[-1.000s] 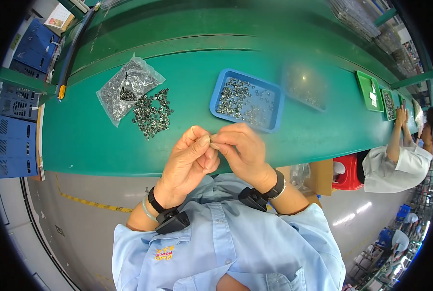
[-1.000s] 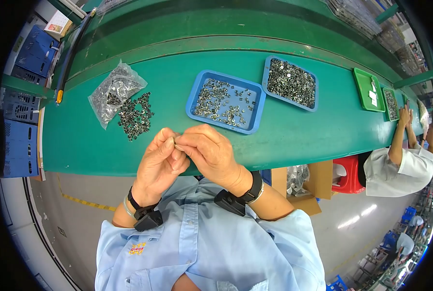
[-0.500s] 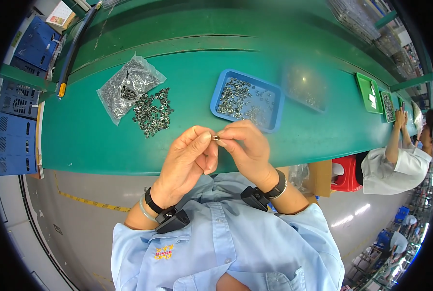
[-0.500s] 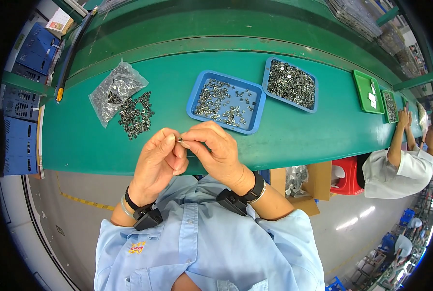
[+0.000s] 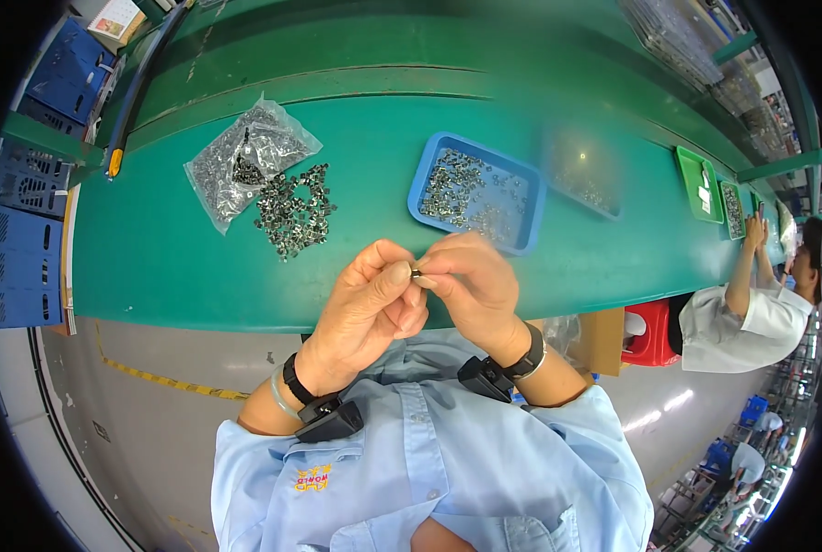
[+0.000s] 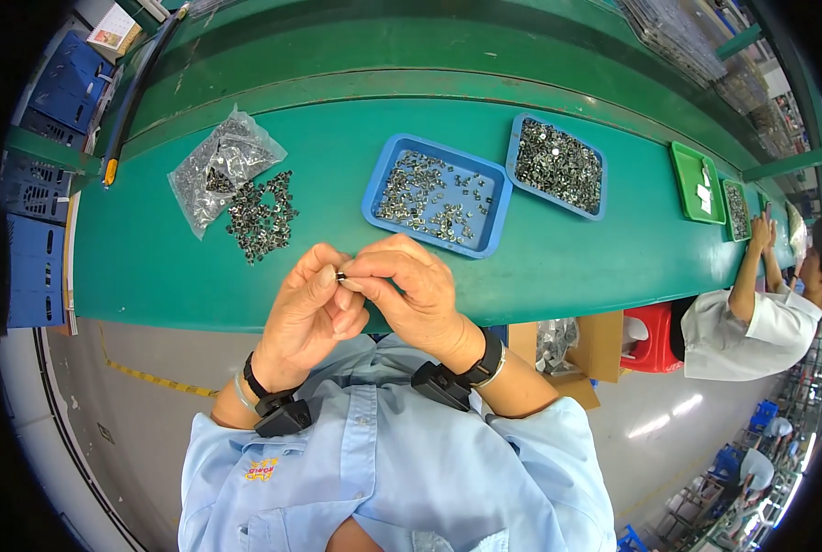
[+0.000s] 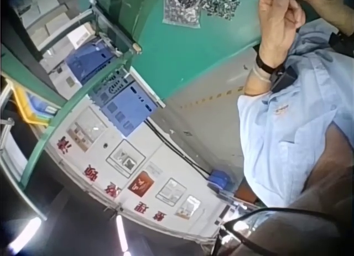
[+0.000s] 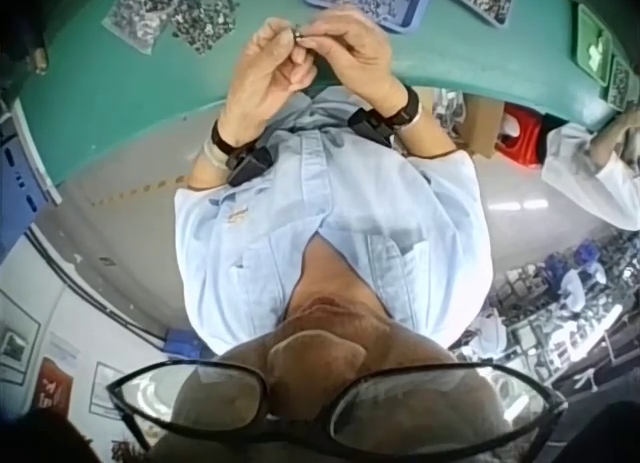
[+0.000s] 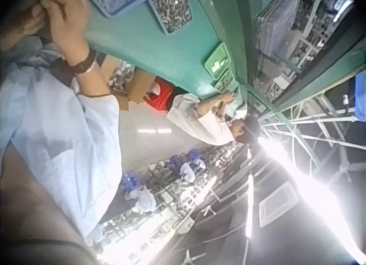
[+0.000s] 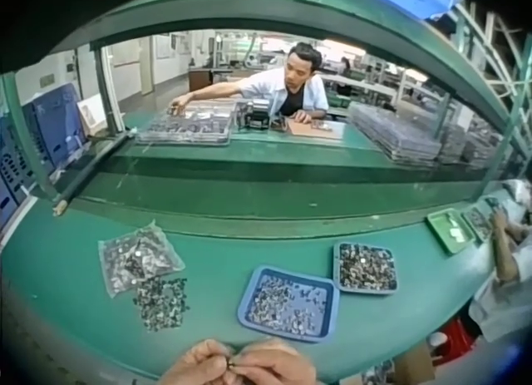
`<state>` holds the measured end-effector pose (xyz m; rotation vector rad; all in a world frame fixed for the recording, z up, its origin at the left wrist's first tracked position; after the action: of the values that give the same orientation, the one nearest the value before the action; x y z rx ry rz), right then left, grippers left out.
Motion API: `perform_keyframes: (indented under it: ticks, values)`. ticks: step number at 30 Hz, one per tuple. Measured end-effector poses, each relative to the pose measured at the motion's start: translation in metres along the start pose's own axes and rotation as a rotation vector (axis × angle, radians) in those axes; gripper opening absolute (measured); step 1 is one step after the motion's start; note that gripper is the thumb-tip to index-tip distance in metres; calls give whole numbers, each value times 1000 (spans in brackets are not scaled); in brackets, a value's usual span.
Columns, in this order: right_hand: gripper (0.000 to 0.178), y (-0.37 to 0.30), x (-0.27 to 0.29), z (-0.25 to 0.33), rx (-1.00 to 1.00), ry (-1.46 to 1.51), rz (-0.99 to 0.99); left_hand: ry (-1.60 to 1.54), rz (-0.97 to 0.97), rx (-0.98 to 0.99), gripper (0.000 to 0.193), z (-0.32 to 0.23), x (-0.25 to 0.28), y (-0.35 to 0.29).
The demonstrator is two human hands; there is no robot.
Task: The person picks up a small metal component from a blue tray and joins it with another piece from a pile on the table. After pressing the parts together by hand, the person places the assembled unit into a separate blue tray and repeats the process.
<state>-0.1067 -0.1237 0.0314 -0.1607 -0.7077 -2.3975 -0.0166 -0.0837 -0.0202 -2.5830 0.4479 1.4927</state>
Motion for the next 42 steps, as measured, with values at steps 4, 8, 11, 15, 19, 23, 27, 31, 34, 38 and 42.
perform_keyframes:
  ticks: [4,8,11,15,19,23,27,31,34,38,42]
  values:
    - [10,4,-3,1,-1,-9,45,27,27,2,16,-4,-1,-1]
    - [9,7,-6,2,26,-1,69,61,17,31,16,-9,-1,-2]
    - [11,8,-7,3,48,0,83,122,15,48,17,-13,4,-3]
    - [12,8,-8,-1,2,-29,105,144,-12,72,15,-15,5,-3]
    - [12,9,-5,-1,1,-2,75,103,-19,67,15,-17,1,-2]
    - [12,10,-3,0,1,15,76,87,-9,62,15,-17,-2,-3]
    - [12,8,-2,-1,-3,8,78,102,6,61,14,-15,-3,-2]
    - [13,7,-1,2,21,-42,79,138,-21,63,13,-15,-3,-2]
    - [12,6,-2,2,22,-43,76,161,-37,66,13,-15,-3,-2]
    - [12,5,-2,1,14,-45,69,186,-44,57,13,-14,-2,-3]
    - [11,3,0,-2,-13,-37,50,202,-70,43,13,-13,-3,-3]
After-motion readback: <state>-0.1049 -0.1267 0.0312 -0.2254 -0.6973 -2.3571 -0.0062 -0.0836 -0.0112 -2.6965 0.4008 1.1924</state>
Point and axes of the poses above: each hand's wrist, its own y-axis towards the middle knuckle, its own x-axis out of the back of the hand, z = x × y, the point moved 9 cm from there along y, towards the middle knuckle, and after that the axes turned 14 degrees about z, right-handed, at the moved point
